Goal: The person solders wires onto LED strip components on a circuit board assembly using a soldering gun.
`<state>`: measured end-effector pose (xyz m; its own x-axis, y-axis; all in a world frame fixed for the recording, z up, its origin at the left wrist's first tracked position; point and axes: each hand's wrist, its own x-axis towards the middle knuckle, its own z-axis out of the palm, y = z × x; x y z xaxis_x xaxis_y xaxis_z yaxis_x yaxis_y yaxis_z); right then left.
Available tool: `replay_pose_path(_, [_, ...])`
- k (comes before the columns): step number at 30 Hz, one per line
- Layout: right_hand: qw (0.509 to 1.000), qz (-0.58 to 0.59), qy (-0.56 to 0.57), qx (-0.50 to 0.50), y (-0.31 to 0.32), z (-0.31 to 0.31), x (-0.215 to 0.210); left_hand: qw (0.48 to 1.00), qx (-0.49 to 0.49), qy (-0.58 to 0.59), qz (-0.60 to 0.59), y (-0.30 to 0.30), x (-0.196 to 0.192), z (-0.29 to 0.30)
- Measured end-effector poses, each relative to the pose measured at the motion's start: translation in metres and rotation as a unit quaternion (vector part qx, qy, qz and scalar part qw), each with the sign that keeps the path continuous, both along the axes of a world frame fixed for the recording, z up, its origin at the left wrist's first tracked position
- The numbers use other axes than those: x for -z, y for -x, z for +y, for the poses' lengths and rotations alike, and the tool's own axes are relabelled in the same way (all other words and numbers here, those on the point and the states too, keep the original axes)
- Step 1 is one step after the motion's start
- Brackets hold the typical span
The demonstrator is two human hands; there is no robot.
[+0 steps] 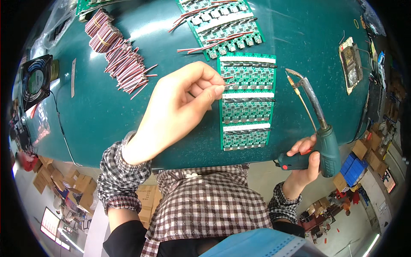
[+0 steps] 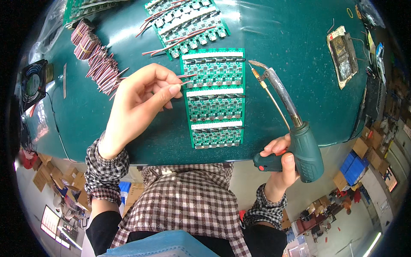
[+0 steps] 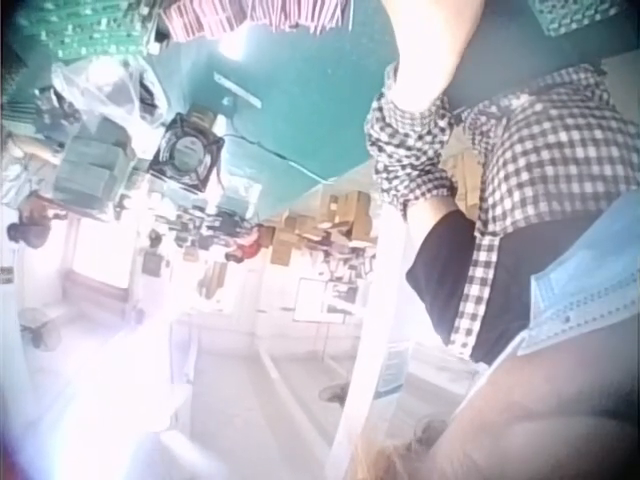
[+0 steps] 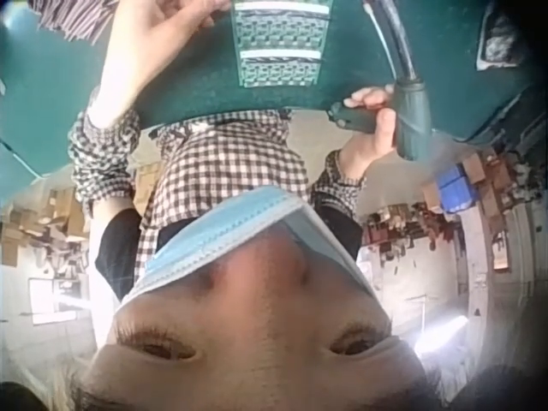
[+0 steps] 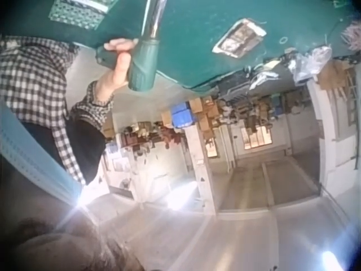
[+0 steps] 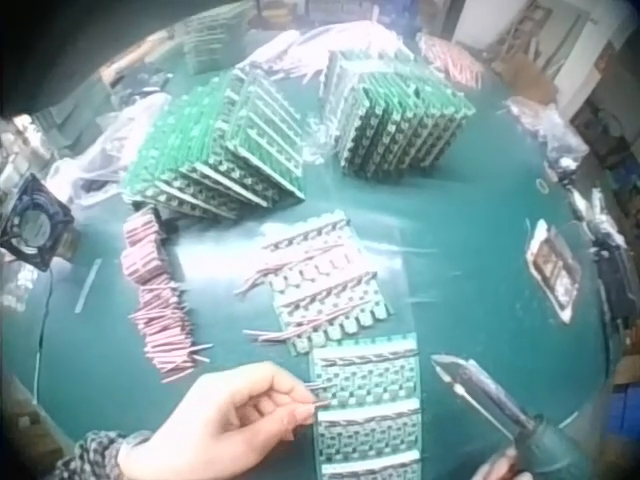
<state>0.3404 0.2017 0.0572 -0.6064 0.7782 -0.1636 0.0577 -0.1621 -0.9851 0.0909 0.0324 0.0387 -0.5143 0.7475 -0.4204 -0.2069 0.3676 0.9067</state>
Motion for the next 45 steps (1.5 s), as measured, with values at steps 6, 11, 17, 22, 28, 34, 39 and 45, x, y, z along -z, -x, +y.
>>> replay_pose_path(6, [1.000,-0.017,0.007,0.017,0.000,0.001,0.002,0.972,0.004,-0.014,0.236,0.001,-0.014,0.007])
replay_pose_path(11, [1.000,-0.013,0.003,-0.003,0.000,0.001,-0.001,0.982,-0.021,-0.070,0.172,0.004,0.011,0.012])
replay_pose_path(17, [1.000,-0.015,0.004,0.004,-0.003,0.002,0.002,0.903,0.065,-0.015,0.424,-0.005,0.012,0.012])
replay_pose_path(22, [1.000,-0.010,0.004,0.002,0.000,0.001,0.002,0.862,0.086,0.021,0.500,-0.012,0.016,0.009])
replay_pose_path(28, [1.000,-0.006,0.008,-0.002,-0.002,0.001,0.003,0.888,0.066,-0.075,0.449,-0.006,0.014,0.007])
replay_pose_path(34, [1.000,0.000,0.007,-0.013,0.001,0.000,0.002,0.900,0.049,-0.103,0.420,-0.001,0.024,0.019])
replay_pose_path(39, [1.000,0.002,0.007,-0.008,-0.001,-0.001,0.002,0.877,0.096,-0.041,0.469,-0.006,0.017,0.014])
replay_pose_path(45, [1.000,-0.004,0.008,-0.013,0.000,0.001,0.002,0.906,0.071,-0.007,0.416,-0.001,0.011,0.012])
